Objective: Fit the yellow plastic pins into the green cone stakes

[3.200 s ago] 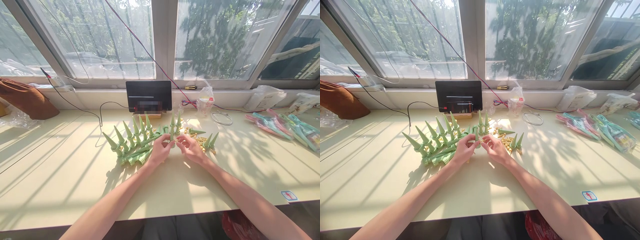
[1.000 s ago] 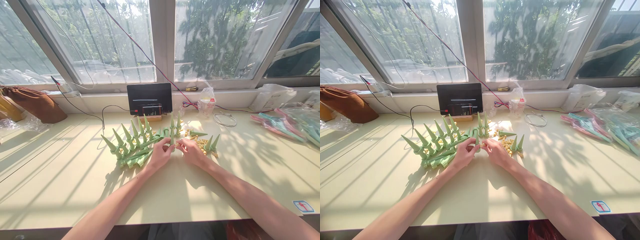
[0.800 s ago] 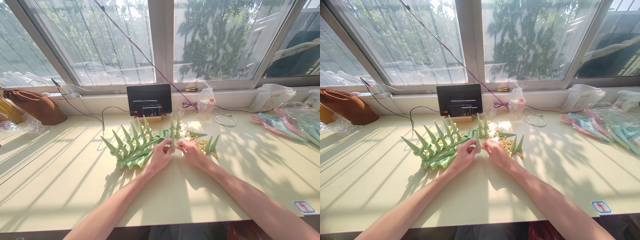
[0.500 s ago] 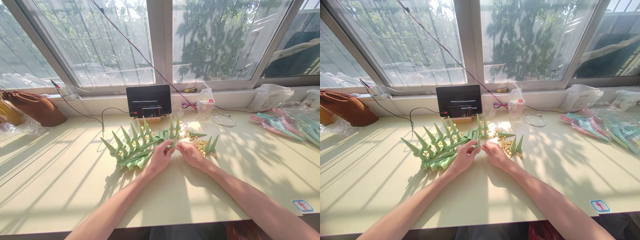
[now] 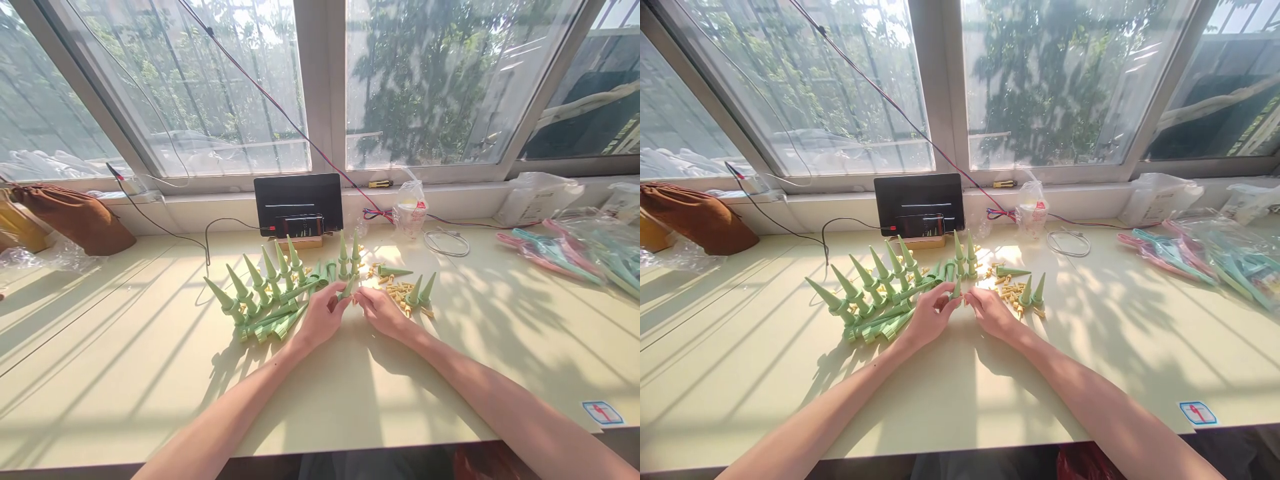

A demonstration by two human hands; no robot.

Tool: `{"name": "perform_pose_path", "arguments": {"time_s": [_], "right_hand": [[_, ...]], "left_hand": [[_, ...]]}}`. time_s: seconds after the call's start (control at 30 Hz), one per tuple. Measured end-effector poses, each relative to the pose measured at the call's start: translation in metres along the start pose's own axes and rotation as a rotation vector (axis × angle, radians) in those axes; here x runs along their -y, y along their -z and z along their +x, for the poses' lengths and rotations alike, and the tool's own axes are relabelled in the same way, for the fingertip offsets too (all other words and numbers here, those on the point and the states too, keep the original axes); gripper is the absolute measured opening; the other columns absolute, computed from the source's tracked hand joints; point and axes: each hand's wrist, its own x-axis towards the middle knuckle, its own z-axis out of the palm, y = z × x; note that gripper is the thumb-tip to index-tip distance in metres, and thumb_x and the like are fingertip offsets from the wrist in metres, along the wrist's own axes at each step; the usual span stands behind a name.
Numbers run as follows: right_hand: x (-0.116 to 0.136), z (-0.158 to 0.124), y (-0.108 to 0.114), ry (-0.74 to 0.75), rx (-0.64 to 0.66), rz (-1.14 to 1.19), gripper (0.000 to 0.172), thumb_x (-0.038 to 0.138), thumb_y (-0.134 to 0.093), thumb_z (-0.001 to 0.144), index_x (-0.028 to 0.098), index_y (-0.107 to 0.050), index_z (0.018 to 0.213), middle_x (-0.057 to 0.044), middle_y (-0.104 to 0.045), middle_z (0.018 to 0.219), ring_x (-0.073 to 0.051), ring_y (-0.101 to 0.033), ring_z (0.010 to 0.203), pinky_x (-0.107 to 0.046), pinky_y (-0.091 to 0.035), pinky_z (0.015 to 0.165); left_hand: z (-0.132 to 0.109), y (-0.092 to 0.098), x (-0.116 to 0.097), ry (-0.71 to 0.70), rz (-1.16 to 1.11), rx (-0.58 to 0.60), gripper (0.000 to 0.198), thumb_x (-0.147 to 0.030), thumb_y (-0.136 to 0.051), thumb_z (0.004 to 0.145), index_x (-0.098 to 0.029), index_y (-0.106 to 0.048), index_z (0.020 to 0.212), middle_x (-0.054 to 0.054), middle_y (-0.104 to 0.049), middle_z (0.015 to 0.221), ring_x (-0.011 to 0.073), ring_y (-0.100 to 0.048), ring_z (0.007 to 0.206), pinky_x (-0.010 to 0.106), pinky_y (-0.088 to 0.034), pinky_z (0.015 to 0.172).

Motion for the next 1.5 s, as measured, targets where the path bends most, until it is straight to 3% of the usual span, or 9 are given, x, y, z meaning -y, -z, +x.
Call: {"name": "perform_pose_path", "arguments": {"time_s": [0.1, 0.2, 0.33, 0.87, 1.2, 1.5], "right_hand": [[0.002, 0.001, 0.000, -0.002, -0.033, 0.023, 0.030, 0.035, -0.040, 0.098, 0.019, -0.052, 0.075, 0.000, -0.054, 0.069, -0.014, -0.047, 0.061, -0.027, -0.037, 0.059], [0.003, 0.001, 0.000, -0.009, -0.042, 0.039, 0.019, 0.035, -0.049, 0.095, 0.019, -0.060, 0.095, -0.002, -0.062, 0.083, -0.014, -0.053, 0.064, -0.028, -0.041, 0.061], [0.001, 0.001, -0.001, -0.019, -0.043, 0.050, 0.023, 0.035, -0.060, 0.090, 0.021, -0.062, 0.108, -0.004, -0.065, 0.094, -0.014, -0.054, 0.066, -0.029, -0.045, 0.063], [-0.008, 0.001, -0.003, 0.106, -0.109, -0.022, 0.013, 0.031, -0.057, 0.095, 0.020, -0.065, 0.097, -0.004, -0.064, 0.086, -0.016, -0.057, 0.073, -0.031, -0.045, 0.070], [-0.006, 0.000, -0.001, 0.043, -0.107, 0.032, 0.018, 0.036, -0.056, 0.094, 0.020, -0.065, 0.093, -0.003, -0.062, 0.080, -0.018, -0.058, 0.073, -0.031, -0.045, 0.068], [-0.005, 0.000, 0.000, 0.061, -0.104, -0.005, 0.031, 0.034, -0.046, 0.096, 0.019, -0.047, 0.069, 0.002, -0.044, 0.062, -0.012, -0.038, 0.058, -0.026, -0.031, 0.056]], "left_hand": [[0.000, 0.000, -0.002, 0.043, -0.050, -0.010, 0.023, -0.039, -0.058, 0.089, -0.020, -0.061, 0.100, -0.004, -0.048, 0.060, 0.0091, -0.041, 0.050, 0.023, -0.032, 0.051], [0.001, 0.001, -0.005, 0.095, -0.120, -0.046, 0.025, -0.042, -0.061, 0.086, -0.019, -0.063, 0.097, 0.001, -0.062, 0.076, 0.0096, -0.051, 0.052, 0.022, -0.035, 0.047], [0.003, 0.003, -0.008, 0.173, -0.180, -0.072, 0.027, -0.044, -0.063, 0.085, -0.019, -0.064, 0.095, 0.004, -0.067, 0.092, 0.0100, -0.058, 0.055, 0.021, -0.040, 0.045], [0.005, 0.005, -0.007, 0.219, -0.254, -0.048, 0.032, -0.045, -0.067, 0.082, -0.016, -0.064, 0.096, 0.005, -0.066, 0.094, 0.0101, -0.061, 0.059, 0.018, -0.043, 0.041], [0.004, 0.005, -0.002, 0.193, -0.265, -0.013, 0.029, -0.044, -0.065, 0.084, -0.018, -0.064, 0.098, 0.003, -0.064, 0.090, 0.0077, -0.055, 0.054, 0.019, -0.043, 0.043], [0.001, 0.004, -0.010, 0.191, -0.260, 0.049, 0.027, -0.043, -0.064, 0.084, -0.018, -0.063, 0.094, 0.000, -0.060, 0.080, 0.0049, -0.043, 0.047, 0.019, -0.032, 0.037]]}}
